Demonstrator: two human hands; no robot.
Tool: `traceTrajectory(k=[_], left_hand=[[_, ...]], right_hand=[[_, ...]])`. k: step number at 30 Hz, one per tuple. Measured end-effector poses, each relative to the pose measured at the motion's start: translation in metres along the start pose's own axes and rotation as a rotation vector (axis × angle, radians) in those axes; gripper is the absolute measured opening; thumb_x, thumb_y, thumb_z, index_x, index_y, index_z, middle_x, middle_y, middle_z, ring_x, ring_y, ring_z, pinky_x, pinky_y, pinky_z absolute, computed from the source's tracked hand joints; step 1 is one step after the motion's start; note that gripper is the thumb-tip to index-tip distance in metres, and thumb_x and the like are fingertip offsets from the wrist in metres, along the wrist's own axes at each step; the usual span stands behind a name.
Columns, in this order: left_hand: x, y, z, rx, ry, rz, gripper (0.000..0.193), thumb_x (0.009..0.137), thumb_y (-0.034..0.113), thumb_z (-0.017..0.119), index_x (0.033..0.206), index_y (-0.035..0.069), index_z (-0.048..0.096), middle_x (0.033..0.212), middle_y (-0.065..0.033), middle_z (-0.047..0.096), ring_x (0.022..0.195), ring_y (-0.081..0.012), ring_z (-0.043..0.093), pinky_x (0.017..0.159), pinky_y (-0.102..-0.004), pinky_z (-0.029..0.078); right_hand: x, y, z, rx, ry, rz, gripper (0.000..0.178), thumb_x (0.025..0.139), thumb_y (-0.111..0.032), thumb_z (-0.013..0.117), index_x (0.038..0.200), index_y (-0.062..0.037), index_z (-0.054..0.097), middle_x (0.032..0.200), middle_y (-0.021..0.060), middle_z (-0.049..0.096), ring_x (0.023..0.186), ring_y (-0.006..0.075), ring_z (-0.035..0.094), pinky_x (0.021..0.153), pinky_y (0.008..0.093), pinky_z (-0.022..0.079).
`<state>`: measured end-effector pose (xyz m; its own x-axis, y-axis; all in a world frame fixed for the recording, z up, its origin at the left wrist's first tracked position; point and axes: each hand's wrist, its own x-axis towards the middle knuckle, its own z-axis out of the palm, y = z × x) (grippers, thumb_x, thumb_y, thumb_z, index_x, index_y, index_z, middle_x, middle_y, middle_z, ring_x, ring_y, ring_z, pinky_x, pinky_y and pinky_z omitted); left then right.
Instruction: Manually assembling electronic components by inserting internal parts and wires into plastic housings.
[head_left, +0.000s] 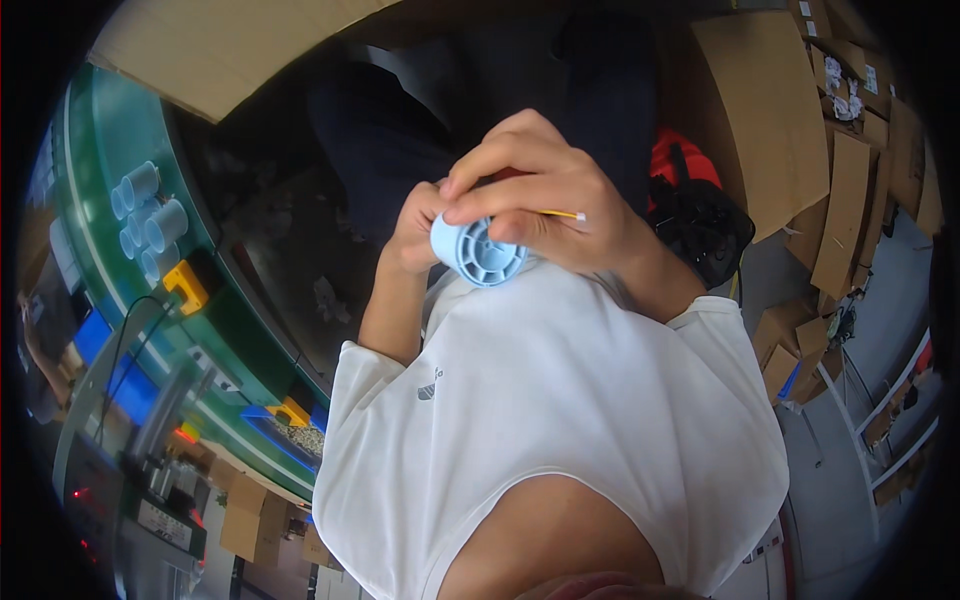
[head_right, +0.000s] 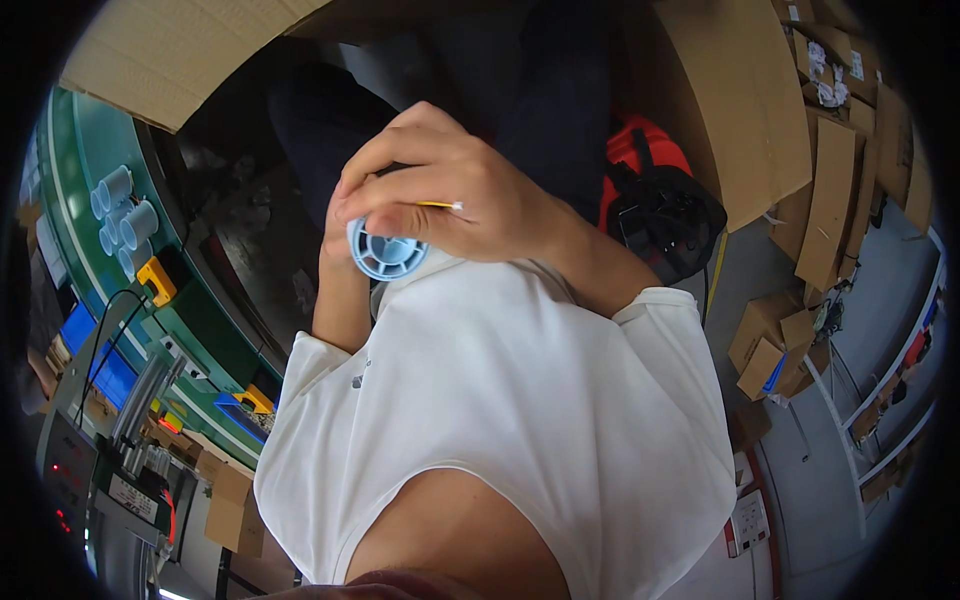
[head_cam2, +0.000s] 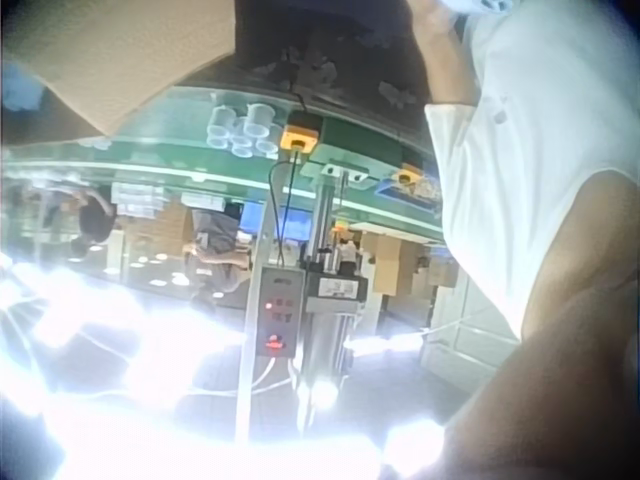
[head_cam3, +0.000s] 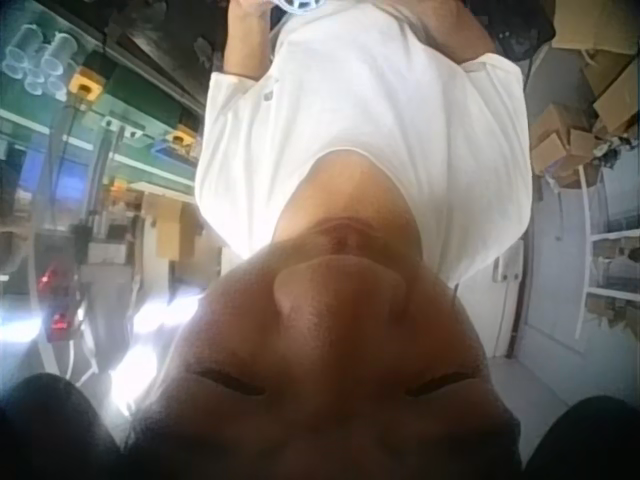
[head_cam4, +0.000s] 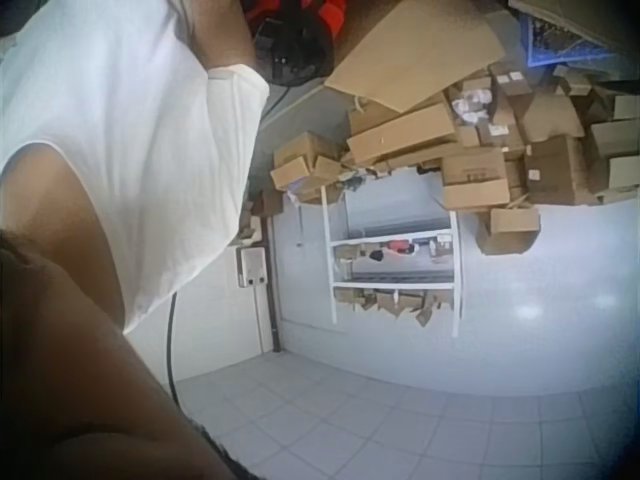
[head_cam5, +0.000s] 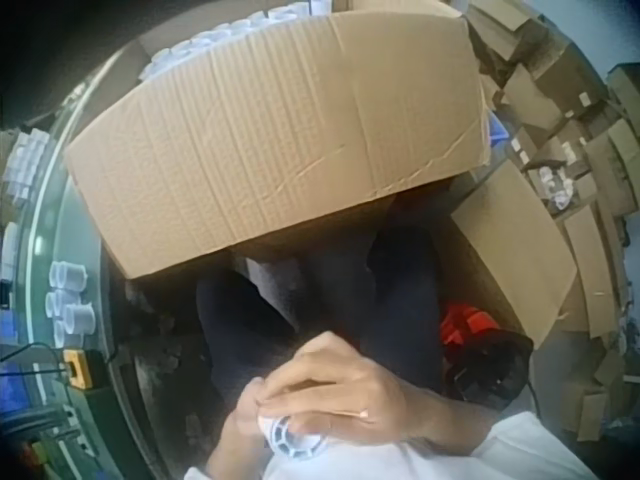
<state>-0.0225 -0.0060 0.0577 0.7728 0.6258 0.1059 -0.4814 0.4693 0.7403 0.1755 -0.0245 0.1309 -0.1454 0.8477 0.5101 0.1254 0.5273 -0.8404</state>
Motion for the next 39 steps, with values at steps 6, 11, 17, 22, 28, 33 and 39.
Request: traceTrajectory(k=[6, 11, 17, 22, 28, 33, 39], left_hand=[[0.006, 0.003, 0.006, -0.061, -0.119, -0.152, 0.021, 0.086, 0.011, 0.077, 0.068, 0.005, 0.068, 0.058, -0.0006, 0.057, 0.050, -0.0104, 0.048, 0.051, -0.0265, 0.036], [0.001, 0.009, -0.020, 0.024, -0.121, -0.211, 0.018, 0.087, 0.010, 0.074, 0.071, 0.003, 0.070, 0.057, 0.0004, 0.055, 0.049, -0.0097, 0.046, 0.050, -0.0267, 0.033], [0.006, 0.028, -0.014, 0.501, 0.419, -0.408, 0.019, 0.088, 0.011, 0.070, 0.073, 0.000, 0.071, 0.058, 0.0006, 0.058, 0.051, -0.0078, 0.049, 0.050, -0.0253, 0.035], [0.011, 0.023, -0.020, 1.086, 0.469, -0.366, 0.018, 0.088, 0.012, 0.067, 0.087, -0.005, 0.073, 0.067, -0.0170, 0.069, 0.063, -0.0164, 0.068, 0.059, -0.0370, 0.050], [-0.021, 0.052, -0.026, 1.346, 0.544, -0.160, 0.024, 0.093, 0.019, 0.066, 0.099, -0.003, 0.075, 0.067, -0.0162, 0.068, 0.062, -0.0139, 0.067, 0.056, -0.0348, 0.049], [-0.073, 0.092, -0.029, 0.887, 1.136, 0.331, 0.030, 0.101, 0.023, 0.060, 0.104, -0.002, 0.076, 0.064, -0.0045, 0.064, 0.058, -0.0090, 0.057, 0.054, -0.0279, 0.044], [-0.133, 0.067, -0.042, 0.731, 1.318, 0.176, 0.032, 0.105, 0.024, 0.056, 0.109, -0.001, 0.076, 0.062, 0.0023, 0.054, 0.058, -0.0058, 0.049, 0.054, -0.0241, 0.038]], right_hand=[[0.003, 0.016, 0.001, 0.202, -0.059, 0.232, 0.036, 0.098, -0.040, 0.065, 0.092, -0.0064, 0.078, 0.097, 0.0085, 0.073, 0.087, 0.0206, 0.066, 0.071, 0.0311, 0.049], [-0.006, 0.018, -0.012, -0.026, -0.110, 0.908, 0.030, 0.098, -0.032, 0.066, 0.107, -0.0037, 0.073, 0.091, 0.0089, 0.071, 0.081, 0.0200, 0.065, 0.070, 0.0314, 0.050], [0.002, -0.005, -0.015, -0.285, -0.128, 0.432, 0.059, 0.080, -0.030, 0.083, 0.129, -0.0039, 0.061, 0.098, 0.0123, 0.067, 0.092, 0.0284, 0.066, 0.077, 0.0350, 0.053], [-0.001, 0.014, 0.024, -0.657, -0.341, 0.387, 0.071, 0.069, -0.020, 0.087, 0.133, -0.0043, 0.059, 0.122, 0.0170, 0.060, 0.115, 0.0376, 0.058, 0.097, 0.0457, 0.051], [0.020, 0.047, 0.060, -0.612, -0.465, 0.301, 0.059, 0.074, -0.016, 0.083, 0.127, -0.0033, 0.061, 0.120, 0.0172, 0.063, 0.109, 0.0372, 0.062, 0.095, 0.0434, 0.052], [0.097, 0.058, 0.109, 0.035, -0.321, 0.525, 0.053, 0.088, -0.016, 0.076, 0.134, -0.0025, 0.053, 0.132, 0.0149, 0.062, 0.114, 0.0237, 0.062, 0.098, 0.0378, 0.049], [0.220, 0.099, 0.249, -0.066, -0.123, -0.060, 0.057, 0.089, -0.027, 0.076, 0.131, 0.0017, 0.053, 0.110, 0.0150, 0.064, 0.103, 0.0340, 0.063, 0.099, 0.0420, 0.047]])
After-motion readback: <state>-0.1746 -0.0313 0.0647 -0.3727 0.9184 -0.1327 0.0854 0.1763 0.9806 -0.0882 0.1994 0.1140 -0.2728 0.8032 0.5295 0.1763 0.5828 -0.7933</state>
